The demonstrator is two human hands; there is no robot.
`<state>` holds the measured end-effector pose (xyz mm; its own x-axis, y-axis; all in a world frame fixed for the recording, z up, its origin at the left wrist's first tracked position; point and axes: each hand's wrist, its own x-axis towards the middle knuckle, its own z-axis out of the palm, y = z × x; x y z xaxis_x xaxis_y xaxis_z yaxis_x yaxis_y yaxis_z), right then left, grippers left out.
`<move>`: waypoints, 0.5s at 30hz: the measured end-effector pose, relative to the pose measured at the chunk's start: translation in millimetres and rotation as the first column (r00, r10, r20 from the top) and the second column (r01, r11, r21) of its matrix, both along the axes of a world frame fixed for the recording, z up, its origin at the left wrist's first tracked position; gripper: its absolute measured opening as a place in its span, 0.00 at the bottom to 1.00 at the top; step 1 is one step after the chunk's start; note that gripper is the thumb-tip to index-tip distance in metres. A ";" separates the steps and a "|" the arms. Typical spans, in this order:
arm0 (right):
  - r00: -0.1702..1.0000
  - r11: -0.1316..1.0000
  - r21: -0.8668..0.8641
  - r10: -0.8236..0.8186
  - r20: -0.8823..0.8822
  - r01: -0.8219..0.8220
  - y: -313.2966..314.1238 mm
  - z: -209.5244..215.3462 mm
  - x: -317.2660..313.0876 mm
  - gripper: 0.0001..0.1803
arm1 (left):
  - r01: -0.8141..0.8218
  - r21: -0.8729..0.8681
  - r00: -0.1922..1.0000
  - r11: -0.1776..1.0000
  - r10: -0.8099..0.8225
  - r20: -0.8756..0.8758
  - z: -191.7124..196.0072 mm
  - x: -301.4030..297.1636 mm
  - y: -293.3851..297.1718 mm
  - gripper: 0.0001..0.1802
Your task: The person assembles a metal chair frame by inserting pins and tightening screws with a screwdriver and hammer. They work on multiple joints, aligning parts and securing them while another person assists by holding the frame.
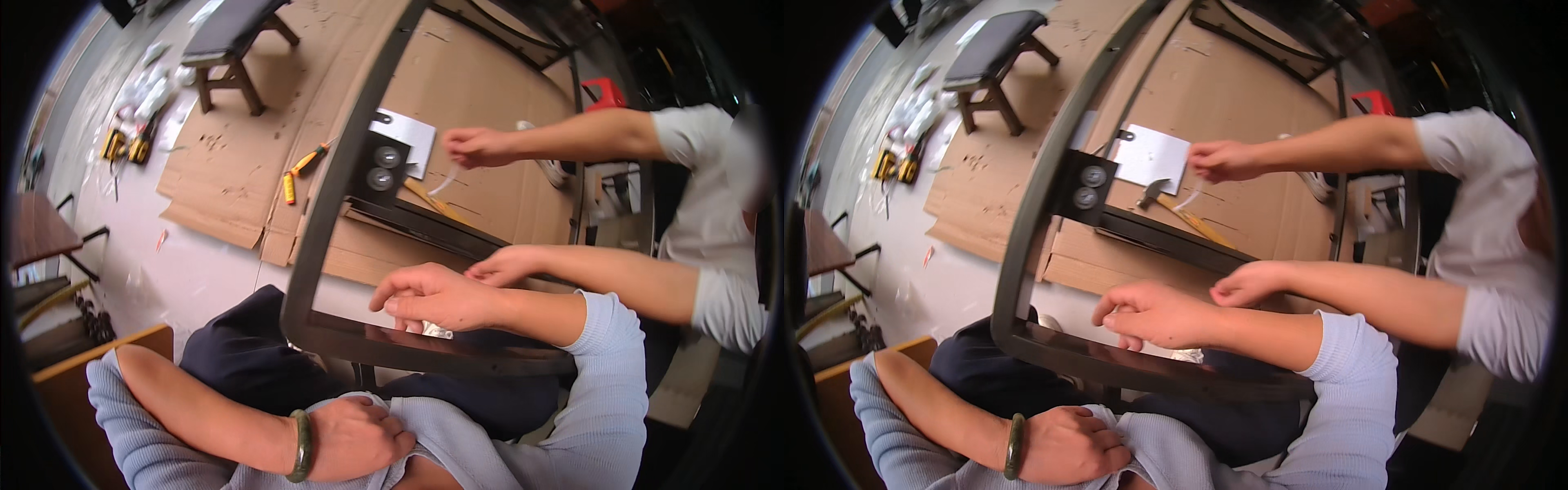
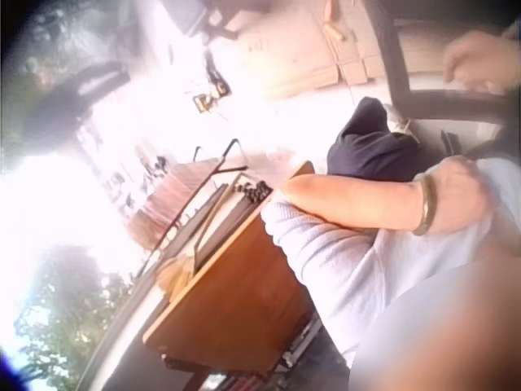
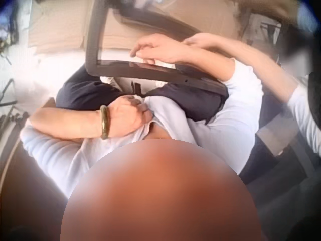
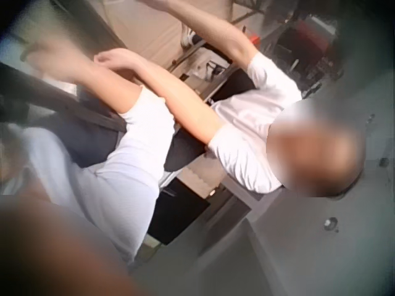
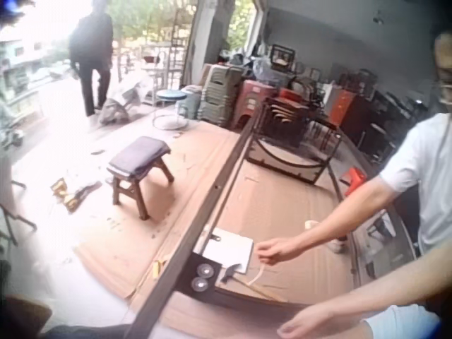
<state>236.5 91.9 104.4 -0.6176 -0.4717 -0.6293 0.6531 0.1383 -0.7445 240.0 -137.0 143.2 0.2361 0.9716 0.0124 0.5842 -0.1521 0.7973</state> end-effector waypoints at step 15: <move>0.943 0.990 -0.133 -0.007 -0.334 -0.039 -18.1 14.7 3.5 0.27 | -0.018 -0.057 1.000 0.998 0.017 -0.002 -0.7 -2.4 8.1 0.07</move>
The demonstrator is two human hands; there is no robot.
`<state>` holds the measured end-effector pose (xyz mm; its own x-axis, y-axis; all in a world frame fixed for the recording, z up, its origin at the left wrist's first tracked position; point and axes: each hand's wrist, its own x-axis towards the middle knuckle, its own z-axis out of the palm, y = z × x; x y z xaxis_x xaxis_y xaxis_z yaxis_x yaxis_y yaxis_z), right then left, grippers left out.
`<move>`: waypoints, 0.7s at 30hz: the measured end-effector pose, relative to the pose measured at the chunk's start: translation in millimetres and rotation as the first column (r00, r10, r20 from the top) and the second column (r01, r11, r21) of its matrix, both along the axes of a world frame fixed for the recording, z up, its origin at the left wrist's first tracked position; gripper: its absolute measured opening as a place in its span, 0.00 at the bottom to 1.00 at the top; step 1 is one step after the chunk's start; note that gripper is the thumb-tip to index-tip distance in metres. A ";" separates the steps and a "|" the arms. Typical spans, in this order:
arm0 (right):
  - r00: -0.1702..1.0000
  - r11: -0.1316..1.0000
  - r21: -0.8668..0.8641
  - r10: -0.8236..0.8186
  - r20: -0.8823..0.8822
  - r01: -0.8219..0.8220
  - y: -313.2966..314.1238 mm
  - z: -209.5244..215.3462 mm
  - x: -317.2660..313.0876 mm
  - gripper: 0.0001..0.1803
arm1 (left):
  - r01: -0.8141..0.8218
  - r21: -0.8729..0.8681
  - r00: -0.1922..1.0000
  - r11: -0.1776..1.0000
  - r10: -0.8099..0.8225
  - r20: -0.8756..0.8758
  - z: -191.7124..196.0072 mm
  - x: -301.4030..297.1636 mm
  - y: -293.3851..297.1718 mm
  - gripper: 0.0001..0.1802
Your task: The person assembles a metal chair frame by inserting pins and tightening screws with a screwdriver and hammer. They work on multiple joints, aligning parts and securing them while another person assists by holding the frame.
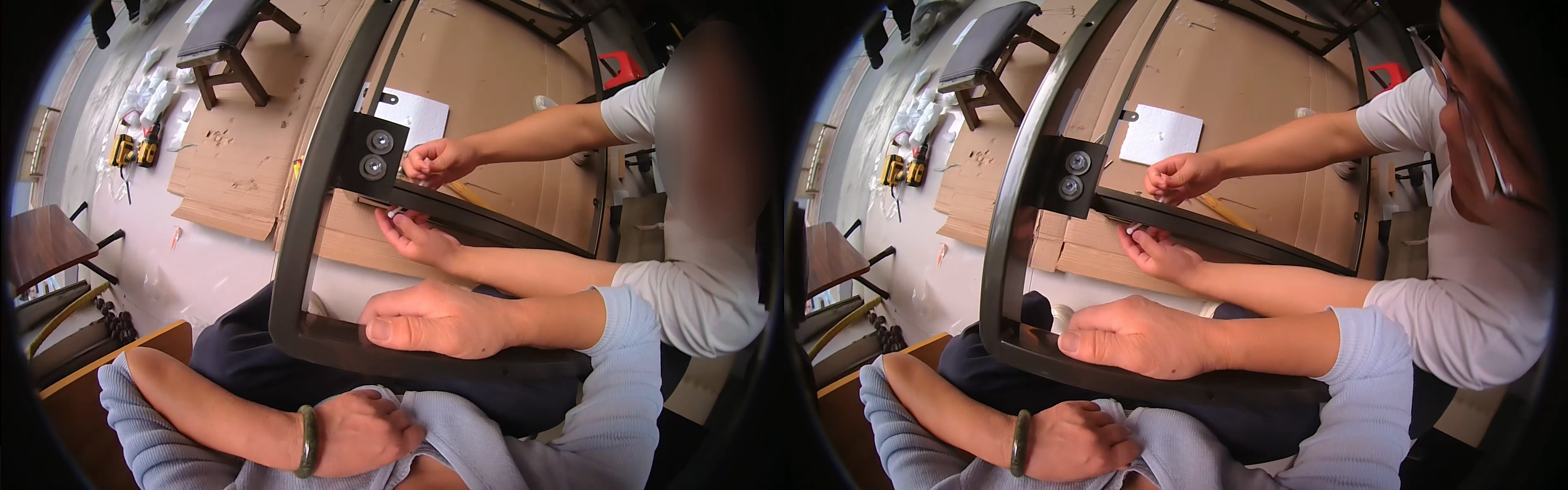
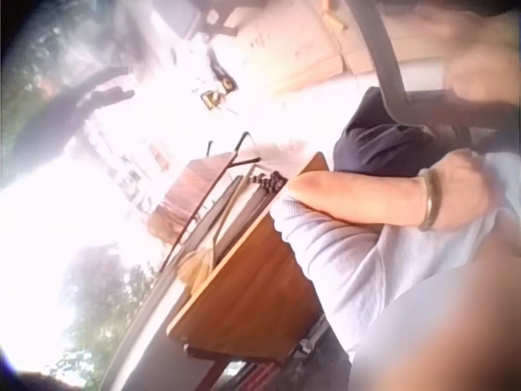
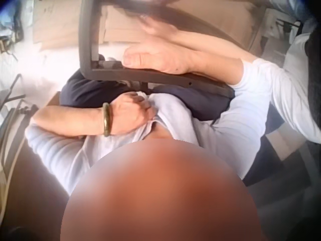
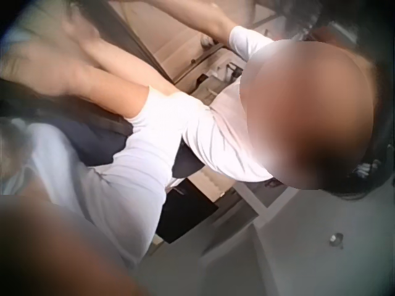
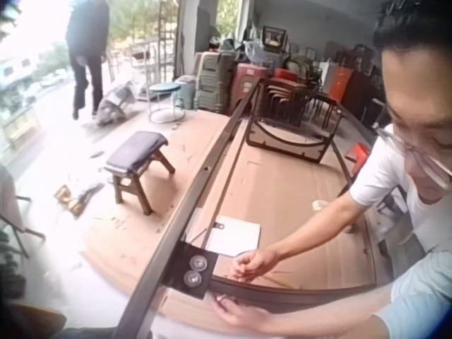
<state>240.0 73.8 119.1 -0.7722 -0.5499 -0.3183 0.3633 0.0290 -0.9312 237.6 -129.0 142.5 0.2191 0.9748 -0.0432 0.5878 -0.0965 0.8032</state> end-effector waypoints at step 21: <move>0.863 0.875 -0.447 0.362 0.353 -0.184 -18.6 -15.2 -35.0 0.30 | -0.121 0.028 0.992 0.992 0.119 0.045 -4.5 -8.5 10.8 0.09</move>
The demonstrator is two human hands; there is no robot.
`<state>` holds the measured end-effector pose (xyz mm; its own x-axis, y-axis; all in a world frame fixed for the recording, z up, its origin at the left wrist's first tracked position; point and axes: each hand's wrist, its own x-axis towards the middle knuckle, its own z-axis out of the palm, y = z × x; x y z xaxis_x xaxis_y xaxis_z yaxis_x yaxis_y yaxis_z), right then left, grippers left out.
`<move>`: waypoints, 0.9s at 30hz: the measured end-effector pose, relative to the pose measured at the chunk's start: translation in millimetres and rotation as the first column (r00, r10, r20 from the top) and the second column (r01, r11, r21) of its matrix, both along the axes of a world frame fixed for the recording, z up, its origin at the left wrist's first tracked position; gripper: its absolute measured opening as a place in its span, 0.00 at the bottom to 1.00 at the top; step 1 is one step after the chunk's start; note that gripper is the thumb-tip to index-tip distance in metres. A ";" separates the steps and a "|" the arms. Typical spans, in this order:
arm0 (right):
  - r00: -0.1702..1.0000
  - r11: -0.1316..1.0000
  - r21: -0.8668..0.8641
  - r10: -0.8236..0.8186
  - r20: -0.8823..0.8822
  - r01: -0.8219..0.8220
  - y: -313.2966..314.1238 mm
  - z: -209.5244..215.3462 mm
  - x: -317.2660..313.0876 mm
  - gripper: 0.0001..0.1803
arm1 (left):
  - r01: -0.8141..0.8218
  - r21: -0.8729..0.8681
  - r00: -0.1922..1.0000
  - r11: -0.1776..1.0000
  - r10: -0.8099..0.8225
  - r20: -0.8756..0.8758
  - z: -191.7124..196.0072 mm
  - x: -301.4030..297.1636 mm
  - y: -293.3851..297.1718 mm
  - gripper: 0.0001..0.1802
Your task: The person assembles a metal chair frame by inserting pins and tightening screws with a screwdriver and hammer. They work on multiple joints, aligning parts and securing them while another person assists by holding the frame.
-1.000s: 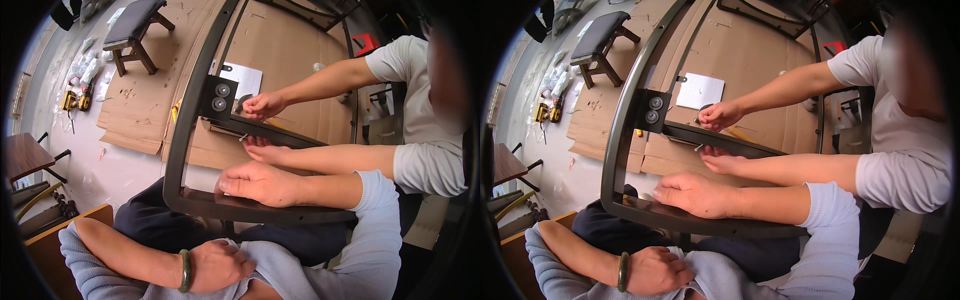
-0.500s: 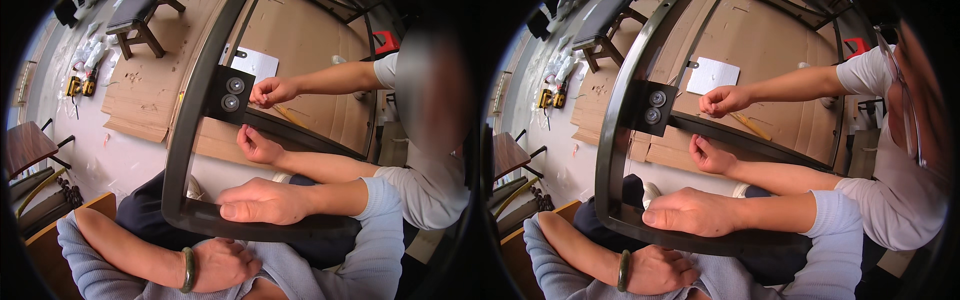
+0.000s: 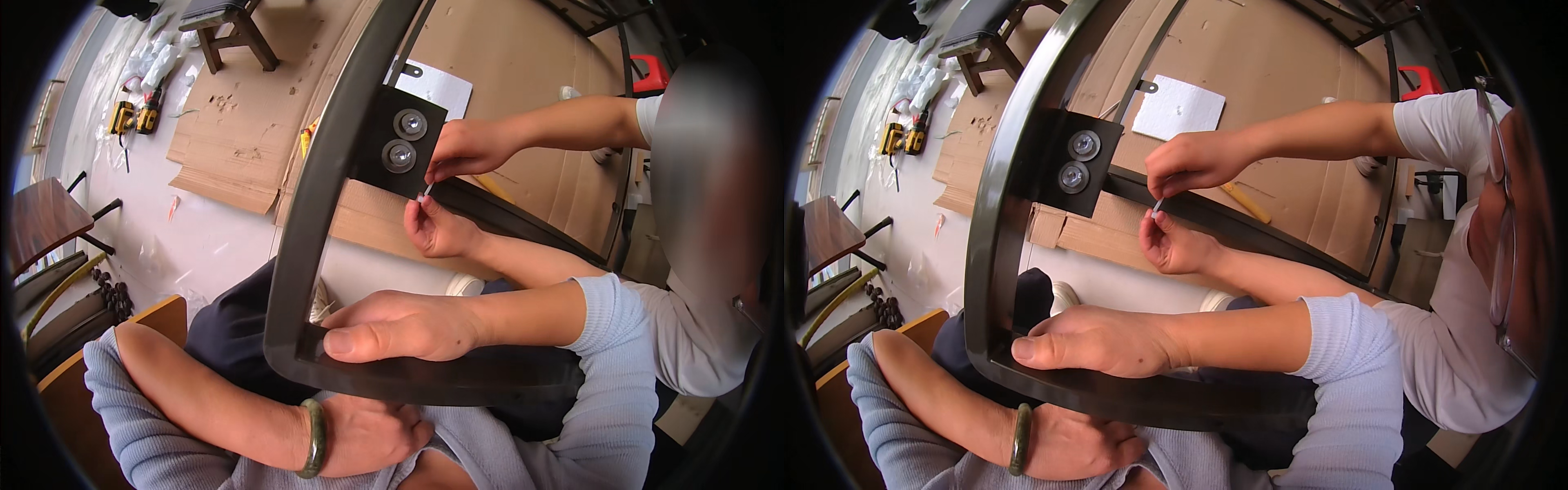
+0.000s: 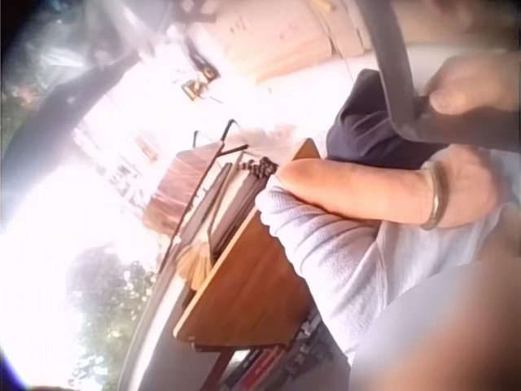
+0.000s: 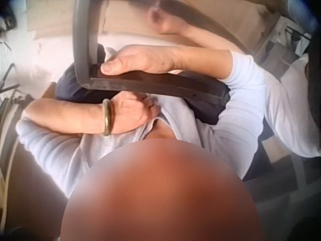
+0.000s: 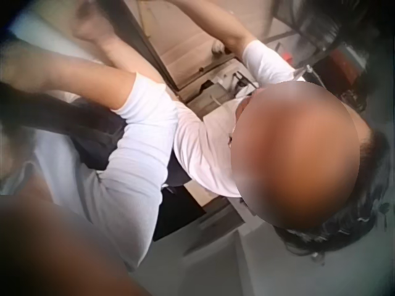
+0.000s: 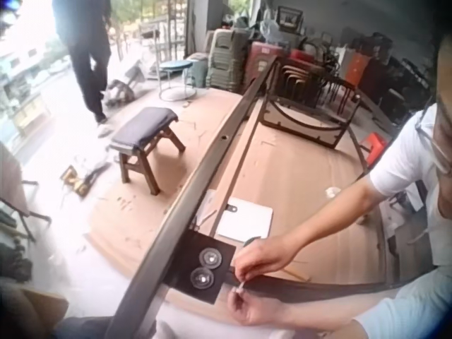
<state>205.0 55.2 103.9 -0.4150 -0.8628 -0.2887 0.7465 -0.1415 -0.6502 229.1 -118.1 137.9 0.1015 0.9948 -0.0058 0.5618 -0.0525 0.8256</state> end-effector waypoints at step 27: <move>0.995 0.999 -0.035 -0.001 0.098 0.005 -2.4 -3.5 2.6 0.31 | -0.006 -0.007 0.999 1.000 0.005 -0.053 -0.4 6.2 -5.2 0.09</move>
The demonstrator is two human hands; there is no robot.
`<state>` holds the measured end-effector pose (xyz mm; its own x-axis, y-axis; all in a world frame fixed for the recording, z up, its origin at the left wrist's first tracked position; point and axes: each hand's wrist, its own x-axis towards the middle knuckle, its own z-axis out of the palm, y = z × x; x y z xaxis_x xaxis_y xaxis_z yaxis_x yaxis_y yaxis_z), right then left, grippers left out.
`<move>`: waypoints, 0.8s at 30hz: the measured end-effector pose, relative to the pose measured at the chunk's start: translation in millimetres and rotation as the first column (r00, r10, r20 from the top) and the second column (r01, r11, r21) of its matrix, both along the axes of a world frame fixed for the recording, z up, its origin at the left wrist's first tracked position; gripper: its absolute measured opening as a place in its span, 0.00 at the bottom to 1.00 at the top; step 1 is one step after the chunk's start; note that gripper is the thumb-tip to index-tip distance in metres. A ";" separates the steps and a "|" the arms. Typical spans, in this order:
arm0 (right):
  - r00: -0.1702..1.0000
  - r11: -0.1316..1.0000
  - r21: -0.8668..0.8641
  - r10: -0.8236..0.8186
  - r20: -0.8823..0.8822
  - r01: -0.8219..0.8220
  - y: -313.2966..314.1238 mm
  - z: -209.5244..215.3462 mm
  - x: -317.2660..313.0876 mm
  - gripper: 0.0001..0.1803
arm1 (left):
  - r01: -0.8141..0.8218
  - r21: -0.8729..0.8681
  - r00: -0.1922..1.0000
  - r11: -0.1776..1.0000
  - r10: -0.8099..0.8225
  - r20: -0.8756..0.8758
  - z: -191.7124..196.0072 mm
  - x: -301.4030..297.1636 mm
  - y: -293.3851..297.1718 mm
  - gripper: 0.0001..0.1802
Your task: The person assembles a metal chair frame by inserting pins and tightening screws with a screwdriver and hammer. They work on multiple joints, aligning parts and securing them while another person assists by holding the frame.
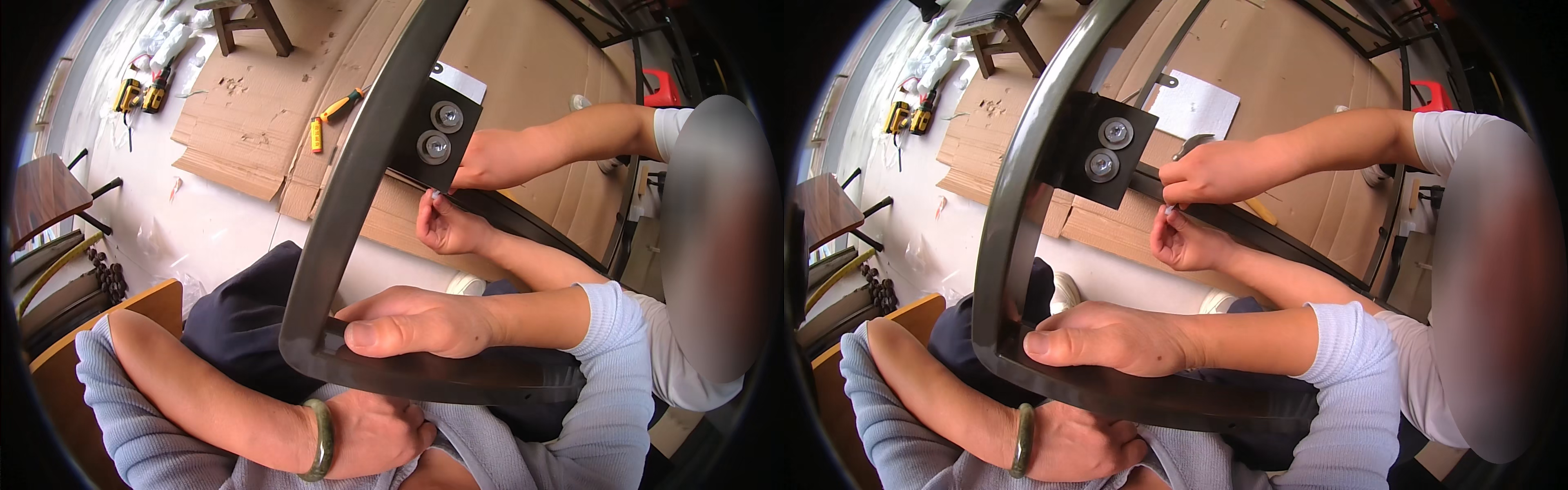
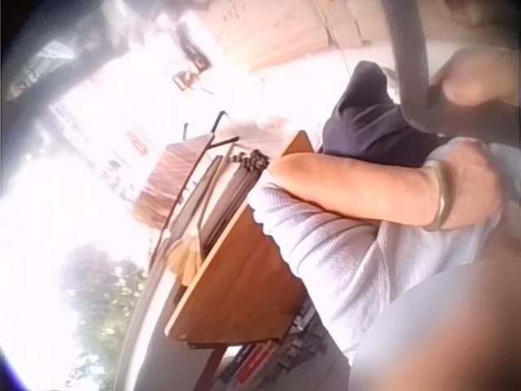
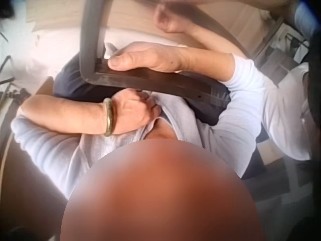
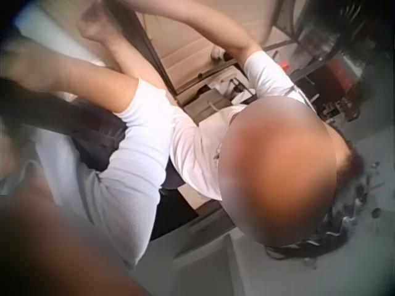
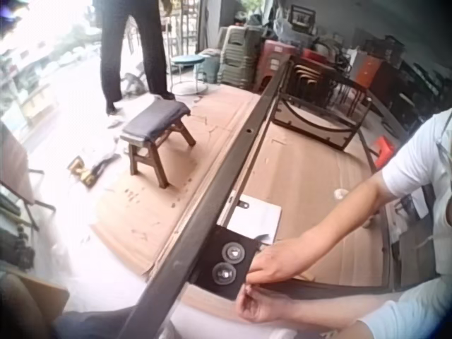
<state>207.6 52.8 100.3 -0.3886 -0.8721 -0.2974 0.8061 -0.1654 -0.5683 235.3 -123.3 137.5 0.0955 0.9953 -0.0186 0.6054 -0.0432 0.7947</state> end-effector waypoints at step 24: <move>0.996 0.999 0.007 -0.038 0.075 0.037 -1.3 -2.8 4.5 0.30 | 0.042 -0.026 0.998 0.999 -0.043 -0.046 5.7 -4.9 2.4 0.07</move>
<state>212.1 51.6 97.6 -0.3976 -0.8555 -0.3316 0.8396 -0.1935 -0.5075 230.4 -120.9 143.2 0.1363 0.9895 -0.0485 0.6398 -0.0506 0.7669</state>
